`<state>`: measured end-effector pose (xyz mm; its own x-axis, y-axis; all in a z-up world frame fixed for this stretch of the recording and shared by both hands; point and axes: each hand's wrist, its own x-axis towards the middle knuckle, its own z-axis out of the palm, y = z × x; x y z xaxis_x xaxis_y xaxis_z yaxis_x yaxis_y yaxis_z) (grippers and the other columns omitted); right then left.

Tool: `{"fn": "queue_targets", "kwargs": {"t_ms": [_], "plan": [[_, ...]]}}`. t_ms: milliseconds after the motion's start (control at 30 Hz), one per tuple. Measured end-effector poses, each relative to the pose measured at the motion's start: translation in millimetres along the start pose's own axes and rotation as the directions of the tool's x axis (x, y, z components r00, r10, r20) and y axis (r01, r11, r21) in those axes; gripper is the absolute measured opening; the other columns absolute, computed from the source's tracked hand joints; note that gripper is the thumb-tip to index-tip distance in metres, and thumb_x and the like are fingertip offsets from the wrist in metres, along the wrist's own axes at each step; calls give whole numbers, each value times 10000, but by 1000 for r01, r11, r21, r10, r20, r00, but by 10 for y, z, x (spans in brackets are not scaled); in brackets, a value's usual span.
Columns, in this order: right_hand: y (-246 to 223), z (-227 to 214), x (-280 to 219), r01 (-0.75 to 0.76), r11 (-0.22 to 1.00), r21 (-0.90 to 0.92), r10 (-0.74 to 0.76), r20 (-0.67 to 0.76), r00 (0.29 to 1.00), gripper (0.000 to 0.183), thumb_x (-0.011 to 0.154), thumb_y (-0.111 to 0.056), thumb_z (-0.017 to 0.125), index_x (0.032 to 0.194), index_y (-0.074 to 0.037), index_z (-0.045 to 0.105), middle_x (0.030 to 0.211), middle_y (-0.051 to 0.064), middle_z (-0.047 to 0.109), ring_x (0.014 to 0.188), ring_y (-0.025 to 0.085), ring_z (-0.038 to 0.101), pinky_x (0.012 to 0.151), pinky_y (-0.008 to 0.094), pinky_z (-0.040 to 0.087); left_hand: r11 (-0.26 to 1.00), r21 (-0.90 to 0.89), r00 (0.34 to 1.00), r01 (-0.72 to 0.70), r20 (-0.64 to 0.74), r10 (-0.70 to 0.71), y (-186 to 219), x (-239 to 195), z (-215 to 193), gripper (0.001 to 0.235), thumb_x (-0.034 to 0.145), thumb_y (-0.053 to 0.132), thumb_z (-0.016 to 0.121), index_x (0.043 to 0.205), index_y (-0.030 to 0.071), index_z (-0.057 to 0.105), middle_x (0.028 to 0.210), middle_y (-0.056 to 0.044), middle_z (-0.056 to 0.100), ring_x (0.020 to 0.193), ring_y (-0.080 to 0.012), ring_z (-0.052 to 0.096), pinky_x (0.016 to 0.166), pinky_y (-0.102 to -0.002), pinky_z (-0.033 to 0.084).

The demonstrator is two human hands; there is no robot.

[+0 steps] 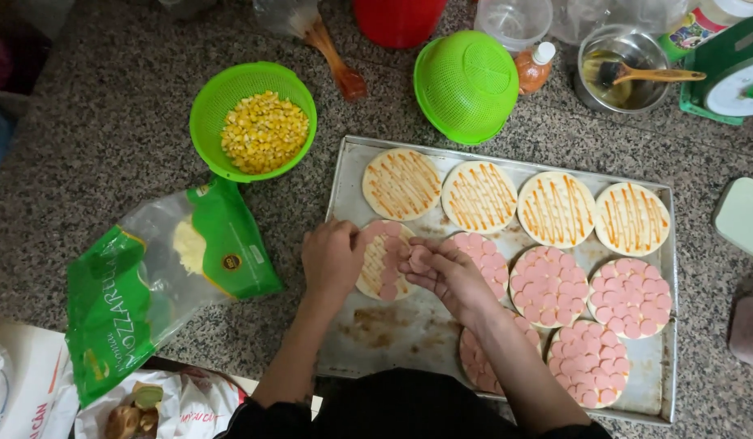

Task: The person places sliced ham pieces by hand onto small round pizza bases arranged on a metal baking tray. The bases already have sauce and cheese applied. The person repeatedly reaches into a container to pick up ham slices and arranges them in overlapping patterns on each base.

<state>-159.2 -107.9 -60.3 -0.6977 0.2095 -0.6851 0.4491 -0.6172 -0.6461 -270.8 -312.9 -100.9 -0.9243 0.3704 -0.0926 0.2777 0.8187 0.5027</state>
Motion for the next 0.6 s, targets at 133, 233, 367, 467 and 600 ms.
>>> {"fn": "queue_targets", "kwargs": {"t_ms": [133, 233, 367, 467, 600], "plan": [[55, -29, 39, 15, 1000, -26, -15, 8, 1000, 478, 1061, -80, 730, 1500, 106, 685, 1236, 305, 828, 1082, 415, 847, 975, 506, 697, 1000, 12, 1000, 4, -16, -4, 7, 14, -1, 221, 1019, 366, 747, 1007, 160, 825, 886, -52, 748, 977, -304, 766, 948, -485, 534], [115, -81, 83, 33, 999, -43, -33, 8, 999, 478, 1081, -108, 724, 1504, 113, 686, 1270, 308, 825, 1096, 400, 842, 984, 497, 701, 999, 32, 999, 19, -32, -18, -37, 5, 73, 217, 1007, 372, 751, 978, 167, 815, 869, -56, 742, 964, -314, 768, 949, -500, 530], [190, -114, 139, 50, 997, -56, -50, -3, 999, 448, 1073, -138, 771, 1439, 116, 719, 1208, 288, 836, 1061, 383, 853, 976, 505, 707, 999, 42, 995, 19, -98, -15, -34, -17, 101, 214, 1007, 378, 764, 941, 179, 805, 835, -36, 726, 908, -292, 768, 916, -476, 524], [248, -137, 197, 54, 997, -51, -56, -28, 998, 419, 1054, -131, 802, 1386, 119, 744, 1172, 287, 837, 1048, 401, 855, 987, 533, 703, 999, 49, 990, 9, -138, -2, 32, -40, 44, 240, 995, 396, 780, 909, 172, 788, 815, -50, 723, 867, -310, 772, 882, -492, 530], [8, 144, -46, 32, 999, -25, -32, -32, 999, 436, 1077, -122, 753, 1429, 133, 714, 1197, 320, 826, 1056, 437, 846, 1012, 567, 690, 998, 65, 984, 4, -176, 7, 41, -54, 60, 261, 989, 434, 791, 908, 187, 768, 805, -38, 707, 834, -291, 775, 844, -485, 543]]}}
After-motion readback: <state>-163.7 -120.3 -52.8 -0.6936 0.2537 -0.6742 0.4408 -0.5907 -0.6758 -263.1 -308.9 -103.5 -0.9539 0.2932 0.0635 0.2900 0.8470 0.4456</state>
